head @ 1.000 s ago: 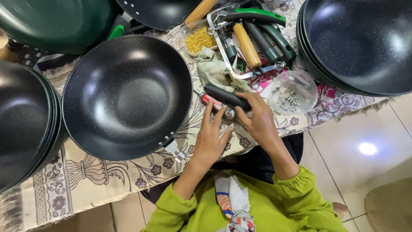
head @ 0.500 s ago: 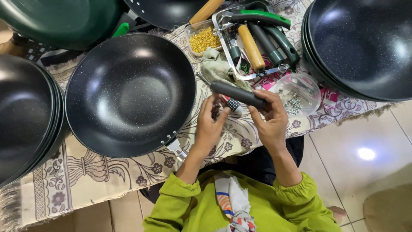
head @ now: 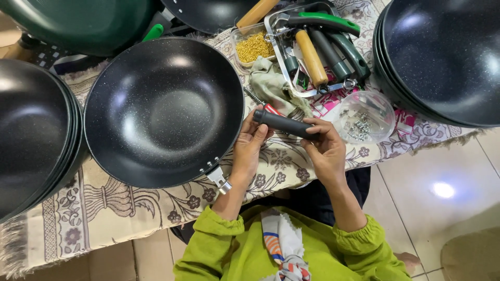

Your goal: Attaching metal brackets and plastic handles to pans using screws and a screwdriver.

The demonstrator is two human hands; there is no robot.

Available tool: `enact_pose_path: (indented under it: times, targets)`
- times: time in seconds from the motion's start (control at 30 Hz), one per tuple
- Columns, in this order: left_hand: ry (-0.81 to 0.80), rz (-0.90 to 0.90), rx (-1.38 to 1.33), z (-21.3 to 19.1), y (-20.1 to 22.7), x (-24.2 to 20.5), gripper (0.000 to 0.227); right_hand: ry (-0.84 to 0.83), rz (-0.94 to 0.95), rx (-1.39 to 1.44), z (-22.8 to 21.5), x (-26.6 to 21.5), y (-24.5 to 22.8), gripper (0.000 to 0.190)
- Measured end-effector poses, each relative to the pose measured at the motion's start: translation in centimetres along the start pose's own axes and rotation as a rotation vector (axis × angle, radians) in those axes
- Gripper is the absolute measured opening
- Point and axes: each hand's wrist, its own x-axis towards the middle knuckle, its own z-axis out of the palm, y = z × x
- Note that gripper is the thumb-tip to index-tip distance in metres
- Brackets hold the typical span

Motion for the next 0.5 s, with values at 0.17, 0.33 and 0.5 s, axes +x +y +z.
enact_pose_path:
  times: [0.17,0.33,0.5]
  targets:
    - [-0.011,0.016,-0.008,-0.2,0.2,-0.1,0.053,0.02,-0.051,-0.064,0.3,-0.4,-0.4,0.027]
    - [-0.018,0.015,-0.026,0.0,0.4,-0.3,0.049,0.007,-0.123,-0.114,0.5,-0.8,-0.7,0.03]
    - [-0.046,0.003,-0.06,0.3,1.2,-0.9,0.047,-0.101,-0.013,-0.271,0.7,-1.3,-1.1,0.048]
